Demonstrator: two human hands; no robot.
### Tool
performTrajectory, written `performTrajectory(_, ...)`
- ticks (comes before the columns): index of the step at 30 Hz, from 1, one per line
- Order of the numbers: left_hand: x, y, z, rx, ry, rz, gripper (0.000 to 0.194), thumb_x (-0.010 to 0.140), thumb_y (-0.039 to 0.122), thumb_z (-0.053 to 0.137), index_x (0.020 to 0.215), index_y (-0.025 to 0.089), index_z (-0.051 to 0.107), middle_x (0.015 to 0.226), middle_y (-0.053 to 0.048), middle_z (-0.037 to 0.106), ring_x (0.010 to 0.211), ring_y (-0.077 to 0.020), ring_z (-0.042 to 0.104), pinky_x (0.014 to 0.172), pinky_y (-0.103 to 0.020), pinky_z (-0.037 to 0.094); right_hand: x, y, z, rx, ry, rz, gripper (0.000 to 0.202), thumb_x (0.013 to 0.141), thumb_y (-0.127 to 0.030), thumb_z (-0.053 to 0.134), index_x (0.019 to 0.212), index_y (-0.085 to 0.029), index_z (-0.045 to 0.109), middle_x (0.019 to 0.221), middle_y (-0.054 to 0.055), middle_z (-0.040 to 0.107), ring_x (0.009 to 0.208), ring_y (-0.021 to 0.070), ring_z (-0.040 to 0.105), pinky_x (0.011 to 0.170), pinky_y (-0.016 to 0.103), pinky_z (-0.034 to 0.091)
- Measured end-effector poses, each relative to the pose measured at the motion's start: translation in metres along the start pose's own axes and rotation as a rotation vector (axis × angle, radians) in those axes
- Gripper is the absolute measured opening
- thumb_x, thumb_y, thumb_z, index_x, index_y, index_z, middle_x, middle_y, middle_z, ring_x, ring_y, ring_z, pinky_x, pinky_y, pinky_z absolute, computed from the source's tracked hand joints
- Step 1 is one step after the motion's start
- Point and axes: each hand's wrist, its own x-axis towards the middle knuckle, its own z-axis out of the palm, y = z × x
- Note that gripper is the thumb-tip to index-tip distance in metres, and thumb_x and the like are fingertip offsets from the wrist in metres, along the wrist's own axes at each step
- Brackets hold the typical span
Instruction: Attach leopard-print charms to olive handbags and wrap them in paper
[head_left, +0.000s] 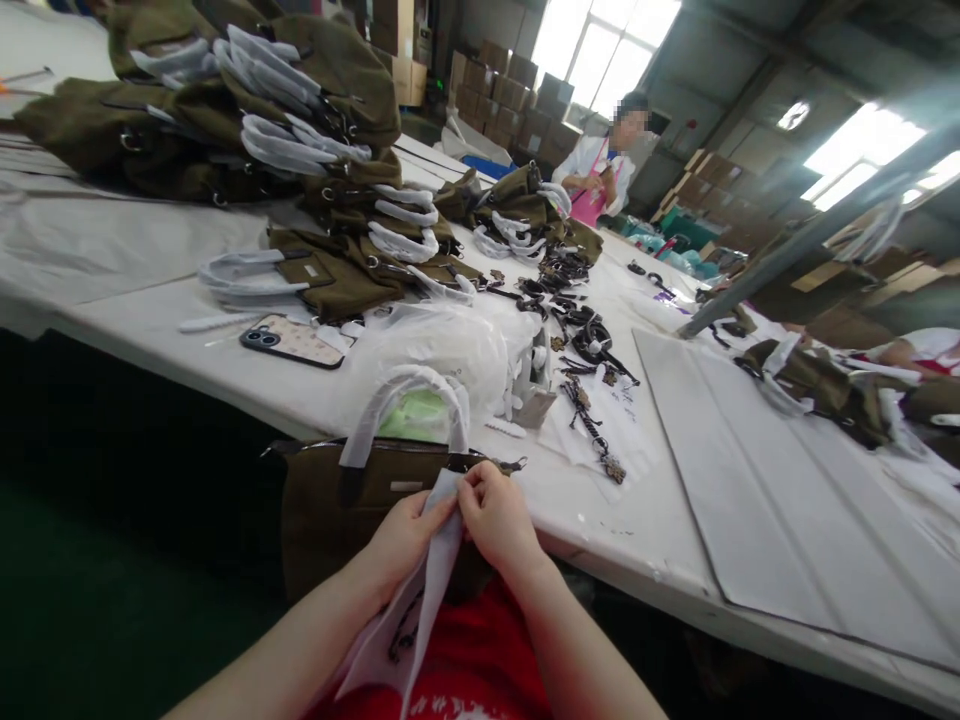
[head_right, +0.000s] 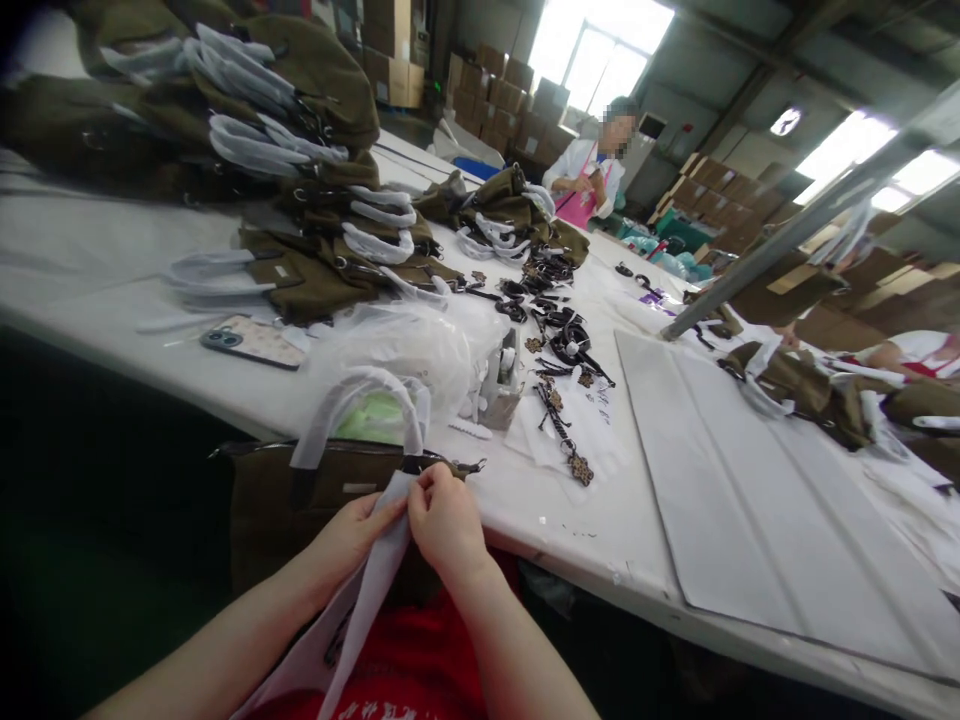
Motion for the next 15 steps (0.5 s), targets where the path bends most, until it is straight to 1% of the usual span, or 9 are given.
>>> performTrajectory(2, 0.002, 0.003, 0.0, 0.005, -0.008, -0.059, 0.054, 0.061, 0.064, 0.074, 0.075, 0.012, 0.067, 0.063, -0.006, 0.068, 0.052, -0.0164, 0.056, 0.05, -0.026, 0.038, 0.01, 0.001, -0.019, 0.043, -0.018, -0.015, 0.015, 0.088, -0.033, 0.054, 0.08, -0.022, 0.059, 0.051, -0.004, 0.059, 0.046, 0.0142, 0.055, 0.048, 0.024, 0.037)
performTrajectory(3, 0.003, 0.005, 0.0, 0.003, -0.009, -0.084, 0.055, 0.059, 0.065, 0.074, 0.073, 0.012, 0.067, 0.062, -0.006, 0.068, 0.051, -0.0163, 0.056, 0.049, -0.026, 0.038, 0.018, 0.002, -0.032, 0.052, 0.033, -0.022, 0.018, 0.088, -0.036, 0.053, 0.081, -0.021, 0.06, 0.051, -0.004, 0.058, 0.045, 0.0137, 0.054, 0.048, 0.024, 0.037)
performTrajectory(6, 0.004, 0.009, 0.001, 0.003, 0.01, -0.109, 0.06, 0.052, 0.07, 0.075, 0.069, 0.013, 0.066, 0.06, -0.008, 0.069, 0.049, -0.0164, 0.057, 0.048, -0.026, 0.039, 0.053, 0.013, -0.078, -0.013, 0.392, -0.042, 0.025, 0.088, -0.041, 0.052, 0.087, -0.02, 0.065, 0.064, 0.0, 0.064, 0.056, 0.0148, 0.057, 0.058, 0.026, 0.042)
performTrajectory(7, 0.003, 0.01, 0.001, 0.011, 0.01, -0.096, 0.062, 0.05, 0.072, 0.075, 0.068, 0.014, 0.066, 0.058, -0.007, 0.069, 0.048, -0.0165, 0.057, 0.048, -0.026, 0.04, 0.067, 0.019, -0.092, -0.045, 0.491, -0.04, 0.025, 0.085, -0.04, 0.054, 0.089, -0.019, 0.067, 0.074, 0.002, 0.067, 0.064, 0.0159, 0.058, 0.065, 0.027, 0.044)
performTrajectory(8, 0.003, 0.012, 0.0, 0.024, 0.009, -0.076, 0.062, 0.05, 0.073, 0.074, 0.067, 0.014, 0.066, 0.057, -0.007, 0.068, 0.049, -0.0168, 0.057, 0.048, -0.026, 0.04, 0.08, 0.025, -0.103, -0.052, 0.541, -0.02, 0.026, 0.082, -0.04, 0.057, 0.089, -0.018, 0.069, 0.082, 0.005, 0.068, 0.069, 0.0171, 0.059, 0.071, 0.03, 0.045)
performTrajectory(9, 0.002, 0.015, 0.0, 0.047, 0.007, -0.053, 0.062, 0.051, 0.073, 0.074, 0.068, 0.014, 0.066, 0.058, -0.007, 0.069, 0.049, -0.0172, 0.058, 0.048, -0.026, 0.04, 0.093, 0.031, -0.112, -0.02, 0.534, 0.008, 0.026, 0.078, -0.04, 0.06, 0.085, -0.018, 0.071, 0.086, 0.006, 0.068, 0.074, 0.0185, 0.06, 0.075, 0.031, 0.045)
performTrajectory(11, 0.003, 0.021, -0.003, 0.105, 0.008, -0.005, 0.061, 0.055, 0.072, 0.073, 0.071, 0.013, 0.067, 0.061, -0.008, 0.071, 0.052, -0.0179, 0.06, 0.049, -0.026, 0.041, 0.114, 0.043, -0.12, 0.071, 0.468, 0.058, 0.027, 0.074, -0.042, 0.062, 0.073, -0.017, 0.072, 0.08, 0.006, 0.069, 0.075, 0.0204, 0.061, 0.075, 0.033, 0.047)
performTrajectory(13, 0.008, 0.027, -0.006, 0.149, 0.009, 0.016, 0.061, 0.057, 0.071, 0.073, 0.073, 0.013, 0.067, 0.064, -0.009, 0.072, 0.054, -0.0182, 0.061, 0.05, -0.026, 0.042, 0.128, 0.051, -0.116, 0.149, 0.419, 0.086, 0.028, 0.071, -0.043, 0.063, 0.068, -0.016, 0.071, 0.068, 0.004, 0.068, 0.069, 0.0204, 0.062, 0.069, 0.032, 0.048)
performTrajectory(15, 0.016, 0.03, -0.009, 0.158, -0.008, 0.006, 0.061, 0.055, 0.071, 0.074, 0.073, 0.013, 0.068, 0.064, -0.01, 0.072, 0.053, -0.0186, 0.061, 0.05, -0.026, 0.042, 0.133, 0.055, -0.109, 0.201, 0.424, 0.1, 0.029, 0.07, -0.043, 0.064, 0.072, -0.016, 0.073, 0.065, 0.003, 0.068, 0.065, 0.0194, 0.062, 0.064, 0.03, 0.049)
